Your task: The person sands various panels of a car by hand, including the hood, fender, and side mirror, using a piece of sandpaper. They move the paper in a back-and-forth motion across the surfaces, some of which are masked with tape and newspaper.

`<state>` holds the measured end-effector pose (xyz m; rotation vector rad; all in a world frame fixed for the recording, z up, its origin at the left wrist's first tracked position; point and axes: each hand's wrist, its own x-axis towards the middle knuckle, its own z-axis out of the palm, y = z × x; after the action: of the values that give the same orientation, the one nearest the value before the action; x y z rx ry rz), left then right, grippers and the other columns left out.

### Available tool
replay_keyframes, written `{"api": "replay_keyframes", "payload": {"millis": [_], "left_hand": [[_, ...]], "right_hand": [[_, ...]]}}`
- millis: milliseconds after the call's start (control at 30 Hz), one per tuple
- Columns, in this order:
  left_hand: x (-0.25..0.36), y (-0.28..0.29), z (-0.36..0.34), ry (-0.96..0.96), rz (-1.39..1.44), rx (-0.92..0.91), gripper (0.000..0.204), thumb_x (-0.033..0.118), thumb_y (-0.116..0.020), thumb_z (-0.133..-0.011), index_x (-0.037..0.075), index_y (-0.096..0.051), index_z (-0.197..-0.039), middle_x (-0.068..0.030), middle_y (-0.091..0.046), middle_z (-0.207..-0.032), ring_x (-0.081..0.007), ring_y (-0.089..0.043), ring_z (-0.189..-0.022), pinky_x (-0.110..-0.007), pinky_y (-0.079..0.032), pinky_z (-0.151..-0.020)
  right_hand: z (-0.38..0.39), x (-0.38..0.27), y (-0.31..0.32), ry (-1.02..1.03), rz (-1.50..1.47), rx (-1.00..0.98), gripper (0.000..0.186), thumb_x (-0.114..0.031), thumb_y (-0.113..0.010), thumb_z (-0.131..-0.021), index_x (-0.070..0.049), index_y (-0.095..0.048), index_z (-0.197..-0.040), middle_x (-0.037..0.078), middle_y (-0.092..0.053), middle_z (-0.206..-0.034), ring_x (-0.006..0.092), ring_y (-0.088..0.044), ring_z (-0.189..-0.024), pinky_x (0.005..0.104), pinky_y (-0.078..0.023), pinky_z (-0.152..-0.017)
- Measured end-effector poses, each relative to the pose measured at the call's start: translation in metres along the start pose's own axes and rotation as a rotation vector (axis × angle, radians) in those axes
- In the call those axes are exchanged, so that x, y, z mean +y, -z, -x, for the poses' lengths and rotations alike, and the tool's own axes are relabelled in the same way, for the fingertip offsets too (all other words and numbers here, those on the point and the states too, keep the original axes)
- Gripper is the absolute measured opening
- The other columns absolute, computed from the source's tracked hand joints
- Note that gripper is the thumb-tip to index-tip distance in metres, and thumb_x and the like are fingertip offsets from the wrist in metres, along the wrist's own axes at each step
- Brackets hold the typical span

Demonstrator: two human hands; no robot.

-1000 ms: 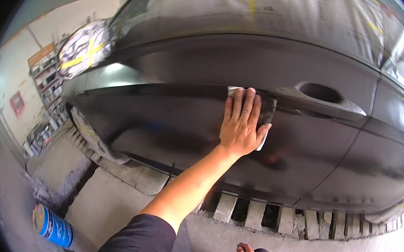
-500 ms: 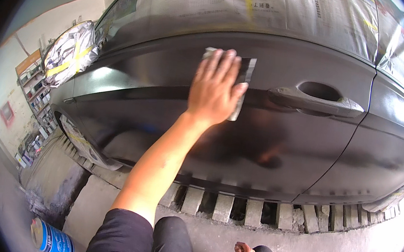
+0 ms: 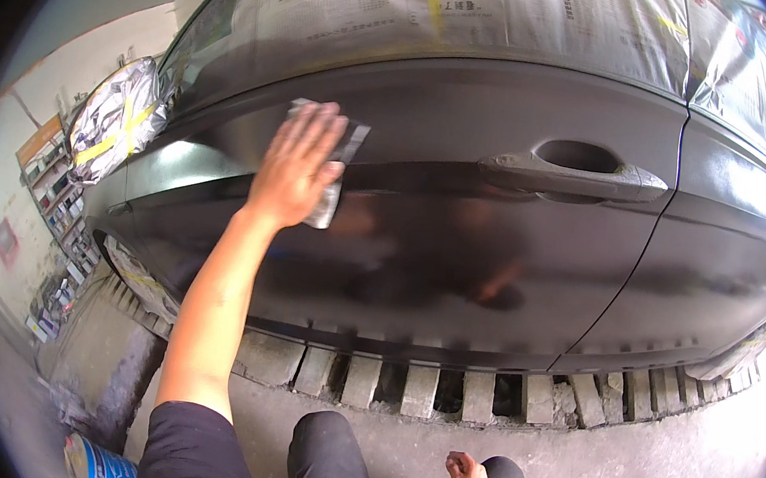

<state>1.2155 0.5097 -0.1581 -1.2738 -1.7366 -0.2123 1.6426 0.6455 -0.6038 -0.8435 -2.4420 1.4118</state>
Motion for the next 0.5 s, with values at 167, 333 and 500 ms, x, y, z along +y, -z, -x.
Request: {"api": "replay_keyframes", "payload": {"millis": [167,333,500], "left_hand": [[0.001,-0.009,0.034,0.422,-0.348,0.034,0.056,0.035,-0.045,-0.099,0.003,-0.041,-0.145,-0.0208,-0.036,-0.152,-0.0416,-0.028,-0.142,-0.052,-0.019,-0.117],[0.127,-0.025,-0.050,0.051,0.152,0.200,0.058,0.046,-0.050,-0.095,0.009,-0.049,-0.141,-0.0125,-0.043,-0.149,-0.0361,-0.032,-0.142,-0.053,-0.022,-0.116],[0.084,-0.028,-0.032,-0.083,0.136,0.224,0.058,0.049,-0.047,-0.095,0.010,-0.052,-0.138,-0.0104,-0.046,-0.148,-0.0304,-0.036,-0.141,-0.050,-0.023,-0.116]], "right_hand": [[0.000,-0.006,-0.011,0.065,-0.029,-0.003,0.022,-0.021,-0.064,-0.089,-0.004,-0.068,-0.102,0.015,-0.071,-0.085,0.0273,-0.071,-0.081,0.0338,-0.054,-0.073],[-0.007,0.003,-0.023,0.186,0.045,-0.031,0.019,-0.021,-0.062,-0.089,-0.004,-0.068,-0.097,0.013,-0.070,-0.078,0.0252,-0.071,-0.074,0.0345,-0.054,-0.069],[-0.002,-0.032,-0.047,0.192,0.065,-0.028,0.011,-0.015,-0.055,-0.086,-0.005,-0.060,-0.082,0.016,-0.064,-0.075,0.0385,-0.065,-0.073,0.0421,-0.052,-0.065]]}}
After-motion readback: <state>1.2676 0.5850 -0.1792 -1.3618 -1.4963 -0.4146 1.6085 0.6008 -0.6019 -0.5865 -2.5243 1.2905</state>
